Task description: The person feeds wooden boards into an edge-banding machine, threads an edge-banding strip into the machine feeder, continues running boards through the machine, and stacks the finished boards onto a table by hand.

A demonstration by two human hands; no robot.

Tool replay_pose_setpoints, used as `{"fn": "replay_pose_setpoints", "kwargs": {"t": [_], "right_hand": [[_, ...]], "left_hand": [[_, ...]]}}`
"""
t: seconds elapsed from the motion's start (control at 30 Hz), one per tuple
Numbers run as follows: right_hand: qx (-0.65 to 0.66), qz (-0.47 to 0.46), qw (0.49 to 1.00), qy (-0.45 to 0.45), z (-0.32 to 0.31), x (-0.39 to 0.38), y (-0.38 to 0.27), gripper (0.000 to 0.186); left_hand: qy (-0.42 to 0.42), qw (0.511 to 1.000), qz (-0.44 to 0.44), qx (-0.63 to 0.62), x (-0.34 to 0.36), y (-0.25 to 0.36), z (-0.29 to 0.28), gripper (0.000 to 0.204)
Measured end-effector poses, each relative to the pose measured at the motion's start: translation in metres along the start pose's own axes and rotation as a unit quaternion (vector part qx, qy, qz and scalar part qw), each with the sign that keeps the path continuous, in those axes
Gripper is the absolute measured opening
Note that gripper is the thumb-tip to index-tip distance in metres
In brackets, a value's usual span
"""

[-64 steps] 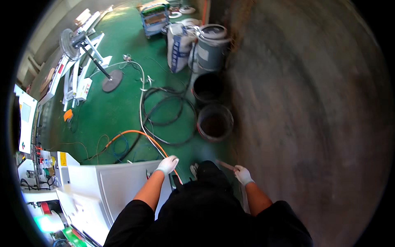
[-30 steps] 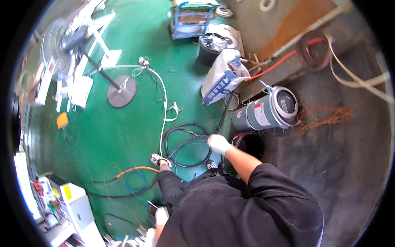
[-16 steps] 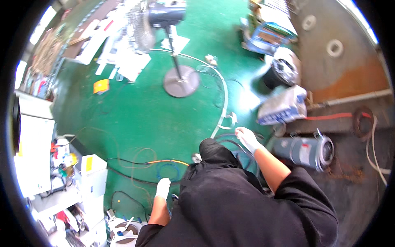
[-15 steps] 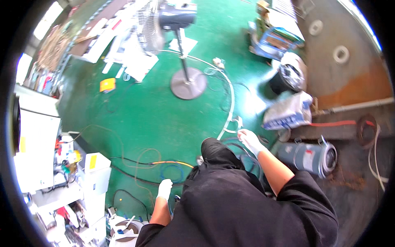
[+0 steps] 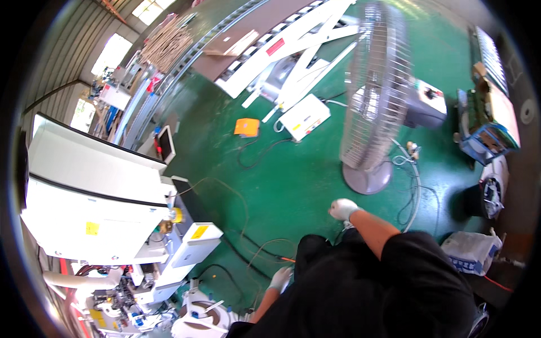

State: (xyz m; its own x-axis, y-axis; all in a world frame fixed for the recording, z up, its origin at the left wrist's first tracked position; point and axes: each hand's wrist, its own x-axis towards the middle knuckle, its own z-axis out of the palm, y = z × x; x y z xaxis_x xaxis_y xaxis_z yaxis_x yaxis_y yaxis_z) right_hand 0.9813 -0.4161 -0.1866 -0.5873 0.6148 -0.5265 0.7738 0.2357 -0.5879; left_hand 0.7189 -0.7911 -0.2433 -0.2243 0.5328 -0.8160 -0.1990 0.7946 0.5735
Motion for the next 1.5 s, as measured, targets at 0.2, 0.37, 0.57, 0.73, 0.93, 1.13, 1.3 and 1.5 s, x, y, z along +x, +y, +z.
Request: {"fn": "replay_pose_setpoints", "kwargs": {"t": [0.2,0.37,0.57,0.73,0.93,1.13,1.3,1.5], "right_hand": [[0.06,-0.065,0.996,0.023,-0.076,0.189,-0.135,0.041],[0.218,-0.108,0.968,-0.06,-0.073,0.284,-0.197,0.034],[0.502,-0.022,0.837,-0.217,-0.139,0.384,-0.267,0.018],[0.532,-0.062,0.827,-0.168,-0.196,0.456,-0.403,0.02],[0.568,-0.093,0.801,-0.168,-0.256,0.573,-0.522,0.025],[0.504,-0.283,0.794,-0.191,-0.285,0.586,-0.683,0.023],[0.354,-0.544,0.675,-0.351,-0.238,0.478,-0.789,0.03],[0.116,-0.598,0.515,-0.603,-0.16,0.333,-0.819,0.054]], "left_hand": [[0.136,0.966,0.189,0.114,0.0,0.202,0.043,0.04],[0.178,0.963,0.199,-0.022,0.042,0.268,-0.027,0.037],[0.297,0.86,0.405,-0.093,0.029,0.459,-0.113,0.053],[0.348,0.828,0.41,-0.157,0.026,0.525,-0.133,0.062],[0.463,0.743,0.336,-0.349,0.045,0.56,-0.113,0.056],[0.741,0.662,-0.019,0.111,0.084,0.565,-0.084,0.045],[0.805,0.577,-0.059,0.125,0.102,0.564,-0.076,0.042],[0.851,0.516,-0.009,0.092,0.109,0.583,-0.098,0.033]]}}
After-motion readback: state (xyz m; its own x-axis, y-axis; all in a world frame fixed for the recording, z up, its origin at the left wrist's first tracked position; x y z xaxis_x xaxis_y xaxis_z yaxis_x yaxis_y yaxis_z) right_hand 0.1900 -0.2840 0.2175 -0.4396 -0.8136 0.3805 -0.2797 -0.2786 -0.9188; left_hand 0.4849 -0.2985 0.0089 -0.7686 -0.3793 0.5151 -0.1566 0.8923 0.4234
